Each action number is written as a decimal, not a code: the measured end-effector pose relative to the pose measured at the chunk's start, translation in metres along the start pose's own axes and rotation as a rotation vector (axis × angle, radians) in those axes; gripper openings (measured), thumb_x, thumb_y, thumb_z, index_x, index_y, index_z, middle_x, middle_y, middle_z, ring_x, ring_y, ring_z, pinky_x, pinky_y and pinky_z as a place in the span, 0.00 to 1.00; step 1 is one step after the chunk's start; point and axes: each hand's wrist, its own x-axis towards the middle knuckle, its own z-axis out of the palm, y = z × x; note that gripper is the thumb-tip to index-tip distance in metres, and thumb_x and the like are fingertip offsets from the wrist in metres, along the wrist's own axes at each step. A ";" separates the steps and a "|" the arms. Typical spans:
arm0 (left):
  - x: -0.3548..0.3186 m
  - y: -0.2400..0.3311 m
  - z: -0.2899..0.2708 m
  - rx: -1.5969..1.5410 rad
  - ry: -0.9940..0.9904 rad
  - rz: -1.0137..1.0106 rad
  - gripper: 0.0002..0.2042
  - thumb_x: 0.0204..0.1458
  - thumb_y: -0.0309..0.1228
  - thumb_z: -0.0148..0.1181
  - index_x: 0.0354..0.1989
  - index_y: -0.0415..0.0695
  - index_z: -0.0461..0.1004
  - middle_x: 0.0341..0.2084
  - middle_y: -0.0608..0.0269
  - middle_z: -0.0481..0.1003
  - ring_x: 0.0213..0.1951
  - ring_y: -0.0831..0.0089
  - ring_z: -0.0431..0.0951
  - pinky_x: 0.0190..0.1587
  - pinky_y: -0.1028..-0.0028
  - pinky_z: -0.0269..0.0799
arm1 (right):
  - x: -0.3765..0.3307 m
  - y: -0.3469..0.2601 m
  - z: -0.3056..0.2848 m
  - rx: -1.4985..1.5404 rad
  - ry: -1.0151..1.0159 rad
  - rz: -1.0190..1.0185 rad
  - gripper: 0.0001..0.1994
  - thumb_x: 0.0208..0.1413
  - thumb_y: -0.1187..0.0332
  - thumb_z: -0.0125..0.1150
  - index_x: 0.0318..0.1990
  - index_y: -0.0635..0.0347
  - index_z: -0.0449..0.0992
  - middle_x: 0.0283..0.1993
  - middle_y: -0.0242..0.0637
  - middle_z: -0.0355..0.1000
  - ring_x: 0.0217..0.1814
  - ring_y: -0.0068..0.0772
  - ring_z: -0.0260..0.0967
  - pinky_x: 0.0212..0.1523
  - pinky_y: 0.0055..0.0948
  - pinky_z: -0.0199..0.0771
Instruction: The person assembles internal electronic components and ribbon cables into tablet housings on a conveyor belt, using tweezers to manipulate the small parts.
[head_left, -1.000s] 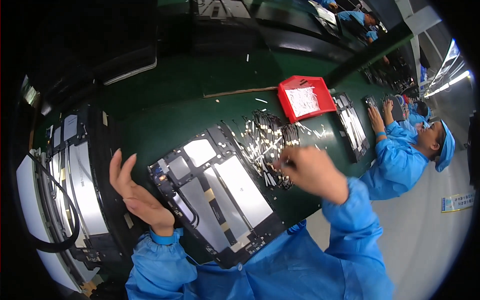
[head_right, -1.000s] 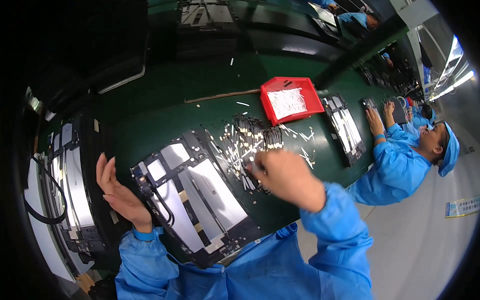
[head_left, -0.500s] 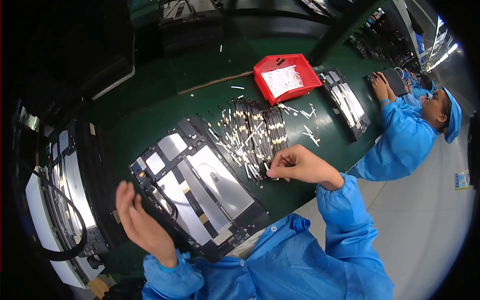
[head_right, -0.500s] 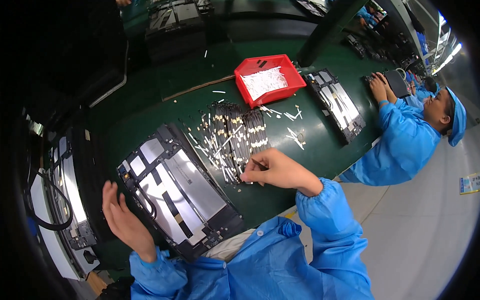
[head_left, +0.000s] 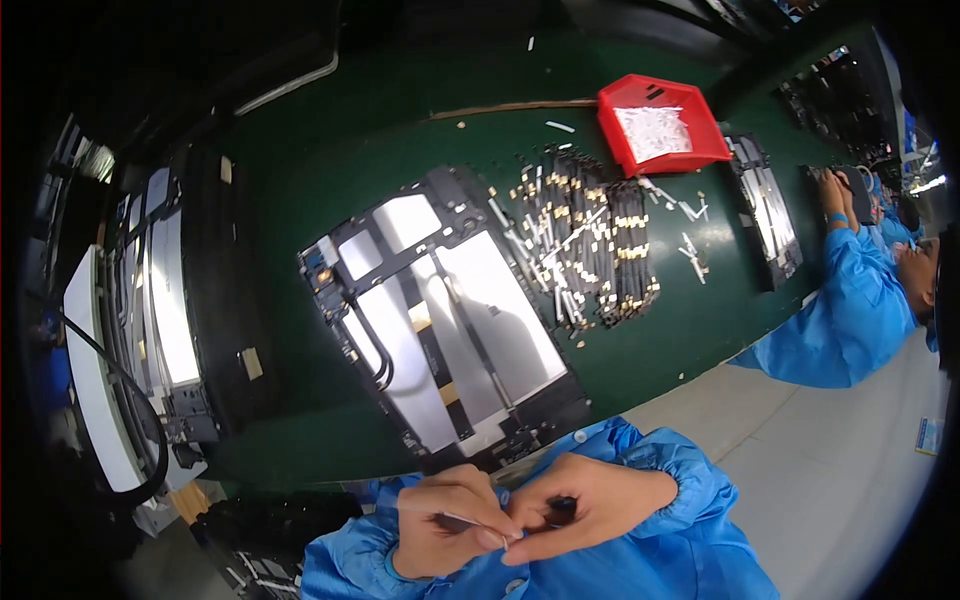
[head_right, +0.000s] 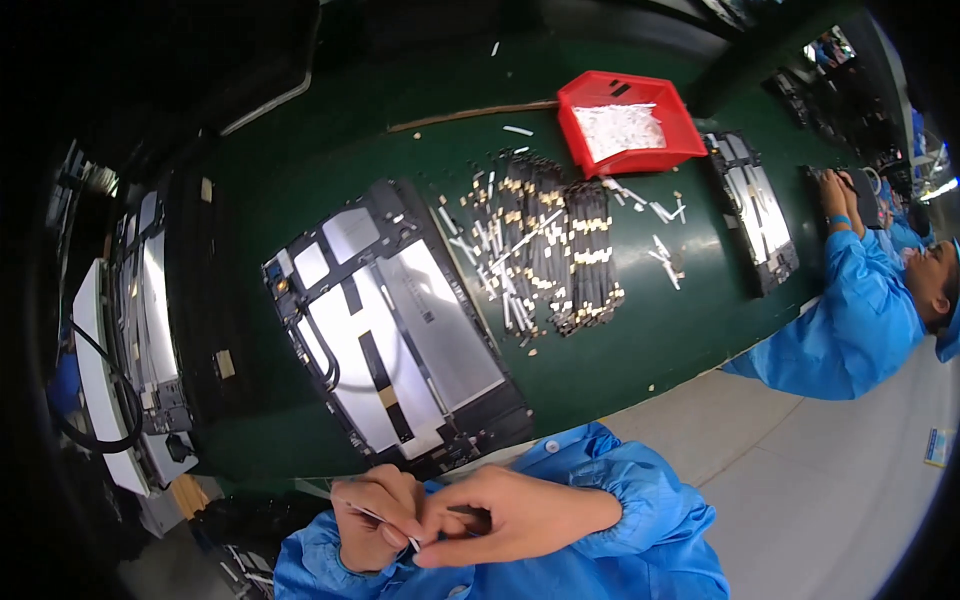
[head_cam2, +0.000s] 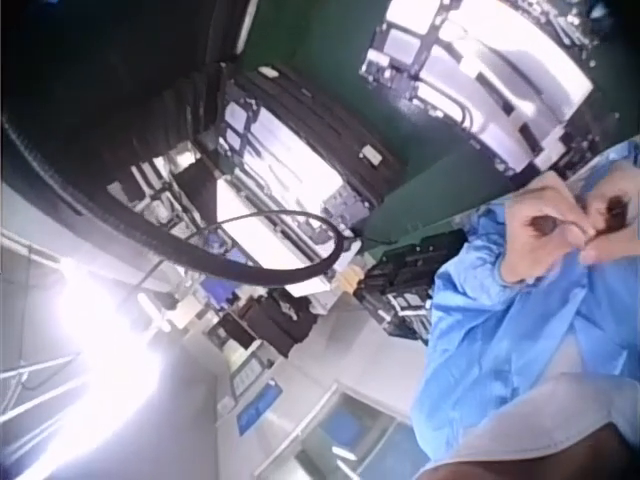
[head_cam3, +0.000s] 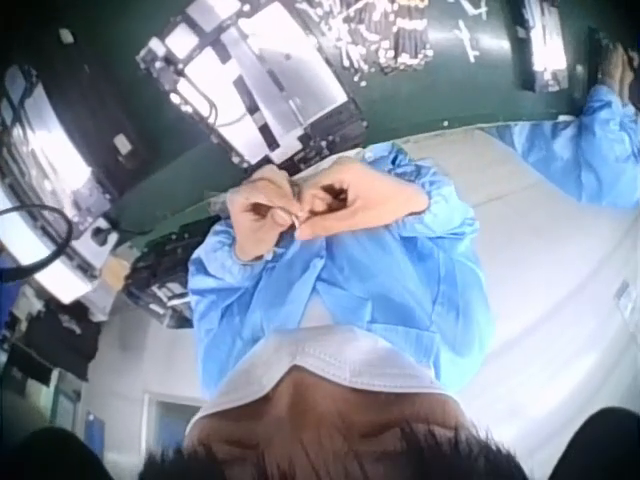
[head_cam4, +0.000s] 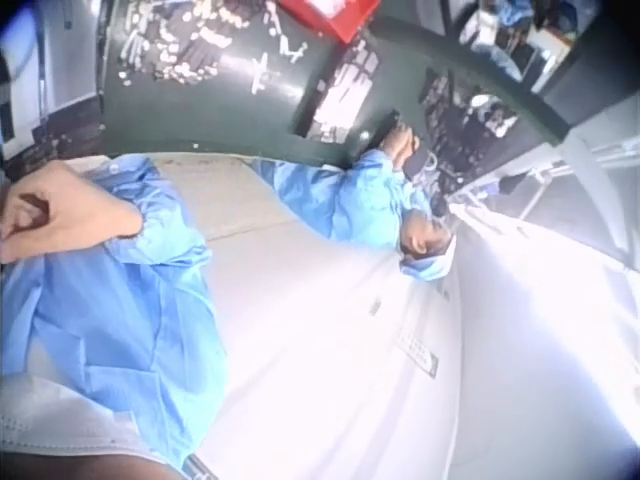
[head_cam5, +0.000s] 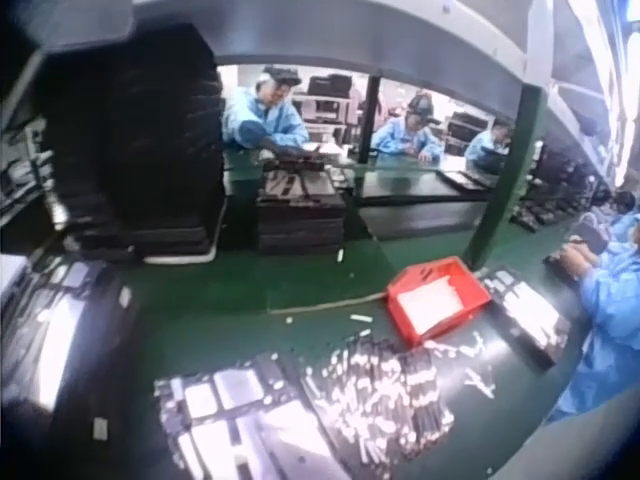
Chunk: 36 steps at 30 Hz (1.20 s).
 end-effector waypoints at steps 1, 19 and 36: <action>-0.001 0.002 -0.003 -0.018 0.026 -0.018 0.10 0.44 0.31 0.67 0.30 0.37 0.79 0.21 0.61 0.74 0.23 0.76 0.69 0.24 0.78 0.62 | 0.003 0.001 0.002 0.010 -0.012 0.003 0.06 0.52 0.71 0.63 0.29 0.63 0.74 0.16 0.26 0.60 0.17 0.15 0.50 0.18 0.22 0.47; -0.045 0.018 -0.026 0.353 0.446 -0.241 0.18 0.53 0.33 0.54 0.50 0.35 0.70 0.53 0.52 0.60 0.54 0.66 0.62 0.54 0.71 0.57 | 0.044 -0.005 0.008 -0.494 0.479 -0.083 0.03 0.47 0.76 0.63 0.29 0.66 0.76 0.29 0.37 0.74 0.20 0.23 0.61 0.19 0.21 0.58; -0.034 -0.004 -0.040 0.038 0.528 -0.178 0.10 0.58 0.30 0.47 0.40 0.35 0.69 0.45 0.56 0.63 0.47 0.71 0.65 0.52 0.73 0.57 | 0.069 -0.003 0.009 -0.903 0.406 0.004 0.08 0.46 0.77 0.58 0.34 0.66 0.68 0.36 0.43 0.66 0.34 0.49 0.68 0.31 0.36 0.69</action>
